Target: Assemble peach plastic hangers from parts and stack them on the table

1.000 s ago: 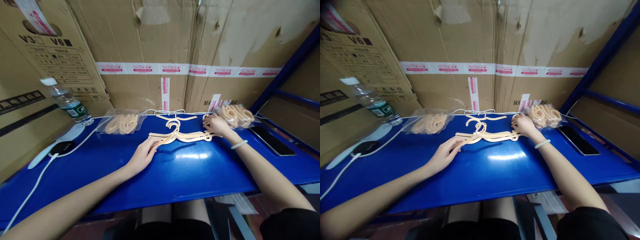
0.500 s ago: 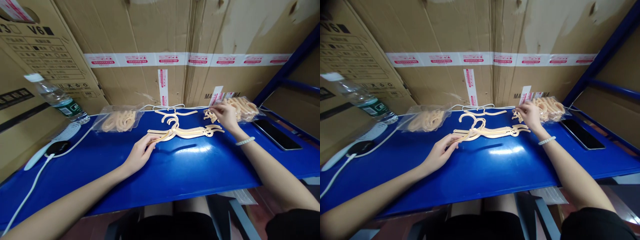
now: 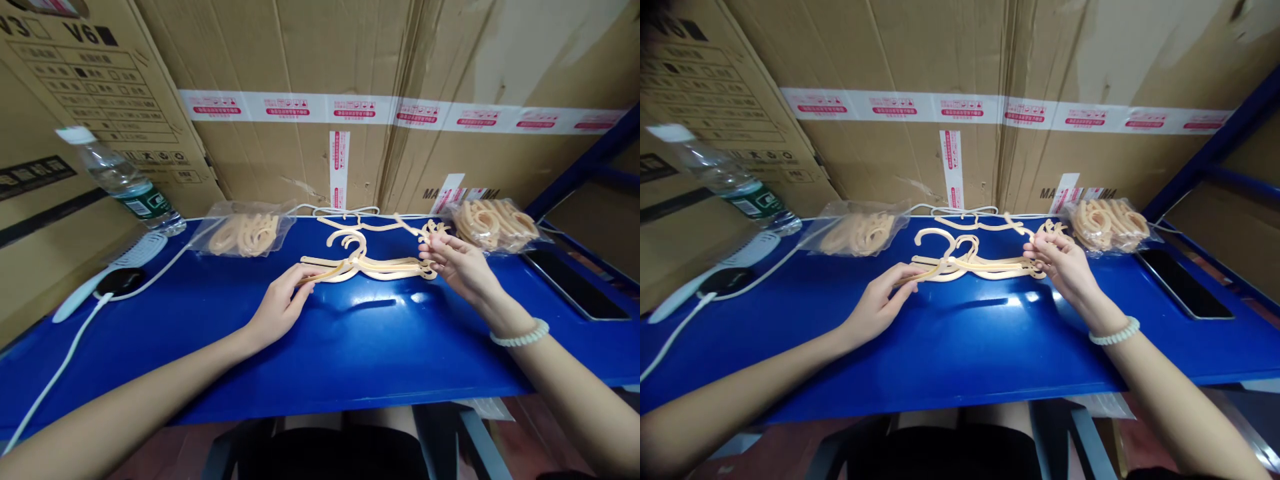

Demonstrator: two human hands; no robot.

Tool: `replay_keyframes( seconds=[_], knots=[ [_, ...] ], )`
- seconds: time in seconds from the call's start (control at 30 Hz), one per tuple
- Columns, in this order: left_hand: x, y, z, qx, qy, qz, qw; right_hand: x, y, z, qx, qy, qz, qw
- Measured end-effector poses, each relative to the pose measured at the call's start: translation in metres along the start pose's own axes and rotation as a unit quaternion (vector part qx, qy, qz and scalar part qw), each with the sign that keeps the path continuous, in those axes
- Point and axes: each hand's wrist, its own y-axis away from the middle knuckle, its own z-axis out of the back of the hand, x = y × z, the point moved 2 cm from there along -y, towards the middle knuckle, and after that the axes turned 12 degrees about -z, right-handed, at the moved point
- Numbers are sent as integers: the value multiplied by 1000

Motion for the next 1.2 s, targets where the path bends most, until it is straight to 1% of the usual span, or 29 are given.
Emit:
replay_keyframes(
  seconds=[0.13,0.4,0.6,0.73,1.03,1.2],
  knots=[
    [1,0,0,9,-6,7,1000,-1,-2,2,22,4,-40,999],
    [0,2,1,16,-19,31,999,1,5,-2,95,84,-55,990],
    [0,2,2,16,-33,35,999,2,11,-4,137,91,-110,980],
    [-1,2,2,14,-39,32,999,0,10,-6,162,102,-124,974],
    [-1,2,2,14,-48,17,999,-3,8,-9,152,102,-124,975],
    [0,2,2,12,-47,21,999,-8,9,-14,125,111,-71,983]
  ],
)
